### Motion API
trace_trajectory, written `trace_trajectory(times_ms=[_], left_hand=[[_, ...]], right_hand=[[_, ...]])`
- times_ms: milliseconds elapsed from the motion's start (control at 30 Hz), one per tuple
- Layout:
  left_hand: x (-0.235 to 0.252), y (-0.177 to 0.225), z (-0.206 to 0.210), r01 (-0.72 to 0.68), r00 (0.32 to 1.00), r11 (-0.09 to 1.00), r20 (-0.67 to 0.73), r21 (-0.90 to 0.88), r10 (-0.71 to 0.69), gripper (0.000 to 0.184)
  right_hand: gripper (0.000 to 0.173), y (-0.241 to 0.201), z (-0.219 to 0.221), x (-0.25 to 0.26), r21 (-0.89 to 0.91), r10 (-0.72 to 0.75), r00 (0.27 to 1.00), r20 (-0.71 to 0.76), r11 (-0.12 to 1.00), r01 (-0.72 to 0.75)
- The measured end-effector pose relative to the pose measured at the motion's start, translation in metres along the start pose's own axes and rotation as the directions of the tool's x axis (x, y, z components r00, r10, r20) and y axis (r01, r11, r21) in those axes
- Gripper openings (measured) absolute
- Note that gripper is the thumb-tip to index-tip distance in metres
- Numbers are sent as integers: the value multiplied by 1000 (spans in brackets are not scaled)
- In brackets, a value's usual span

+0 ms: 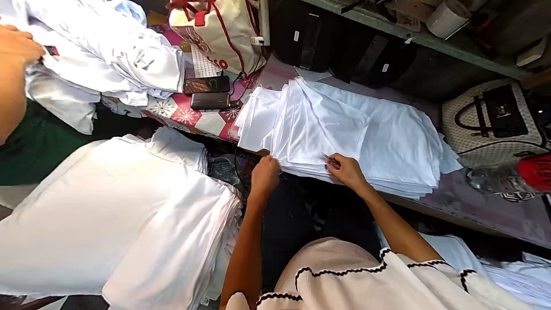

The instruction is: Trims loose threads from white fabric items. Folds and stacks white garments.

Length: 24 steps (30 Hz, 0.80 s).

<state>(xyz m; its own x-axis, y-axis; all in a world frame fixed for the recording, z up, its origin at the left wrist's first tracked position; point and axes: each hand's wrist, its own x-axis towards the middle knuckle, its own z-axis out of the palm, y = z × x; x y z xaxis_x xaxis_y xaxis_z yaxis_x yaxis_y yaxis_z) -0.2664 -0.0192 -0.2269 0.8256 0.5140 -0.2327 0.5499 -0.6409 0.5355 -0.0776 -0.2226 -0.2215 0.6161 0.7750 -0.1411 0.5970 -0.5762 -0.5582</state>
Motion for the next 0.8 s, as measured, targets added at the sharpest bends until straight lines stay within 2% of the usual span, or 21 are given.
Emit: trace_trajectory(times_ms=[33, 67, 100, 133, 200, 267, 333, 400, 433, 467, 500, 533, 567, 600, 633, 667, 733, 800], left_hand=[[-9, 5, -12, 114, 991, 993, 62, 28, -115, 25], [-16, 15, -19, 189, 980, 982, 65, 24, -190, 27], [-19, 27, -20, 196, 981, 980, 14, -23, -196, 28], [-18, 38, -13, 132, 988, 987, -67, -89, -138, 29], [-2, 52, 16, -139, 959, 980, -266, -141, 97, 33], [21, 47, 51, -347, 817, 937, -503, -38, 282, 20], [32, 30, 65, -421, 663, 906, -670, 38, 335, 15], [25, 14, 72, -458, 601, 888, -720, 46, 348, 14], [16, 8, 78, -454, 615, 890, -711, 33, 340, 13], [4, 3, 82, -415, 677, 910, -670, -4, 306, 13], [-10, -1, 79, -325, 782, 945, -575, -47, 240, 15], [-25, -1, 67, -171, 909, 982, -397, -74, 128, 19], [-35, 3, 48, 23, 990, 998, -134, -63, -31, 24], [-41, 9, 29, 165, 984, 986, 69, -9, -164, 26], [-47, 17, 15, 219, 965, 976, 144, 14, -218, 28], [-51, 23, 7, 191, 978, 981, 90, -34, -188, 29], [-47, 41, 5, 10, 983, 986, -176, -169, -40, 28], [-24, 53, 22, -186, 921, 955, -380, -229, 88, 23]], right_hand=[[29, 3, 0, 0, 33, -14, 1000, -7, 999, 14], [27, 4, 0, 0, 62, -21, 1000, -10, 998, 22], [26, 5, 1, 1, 81, -27, 1000, -15, 996, 28], [25, 4, 1, 1, 94, -32, 999, -22, 995, 34], [23, 1, 0, -1, 93, -62, 995, -84, 993, 70], [20, 0, -8, -7, 33, -132, 963, -237, 989, 144], [17, 3, -20, -14, -103, -251, 877, -410, 968, 229], [14, 13, -24, -21, -227, -357, 804, -475, 933, 280], [13, 21, -20, -24, -274, -390, 799, -457, 917, 291], [14, 29, -16, -27, -297, -384, 833, -398, 913, 279], [16, 35, -13, -29, -292, -324, 899, -296, 926, 237], [21, 37, -14, -29, -261, -214, 962, -171, 951, 166], [27, 36, -19, -28, -218, -117, 990, -82, 971, 97], [32, 32, -27, -27, -149, -43, 999, -22, 988, 39], [37, 25, -36, -27, -48, 14, 999, 30, 999, -12], [37, 16, -44, -26, 74, 44, 997, 71, 996, -50], [40, -8, -48, -24, 349, 59, 988, 140, 931, -105], [44, -32, -44, -21, 599, 68, 970, 232, 776, -198]])
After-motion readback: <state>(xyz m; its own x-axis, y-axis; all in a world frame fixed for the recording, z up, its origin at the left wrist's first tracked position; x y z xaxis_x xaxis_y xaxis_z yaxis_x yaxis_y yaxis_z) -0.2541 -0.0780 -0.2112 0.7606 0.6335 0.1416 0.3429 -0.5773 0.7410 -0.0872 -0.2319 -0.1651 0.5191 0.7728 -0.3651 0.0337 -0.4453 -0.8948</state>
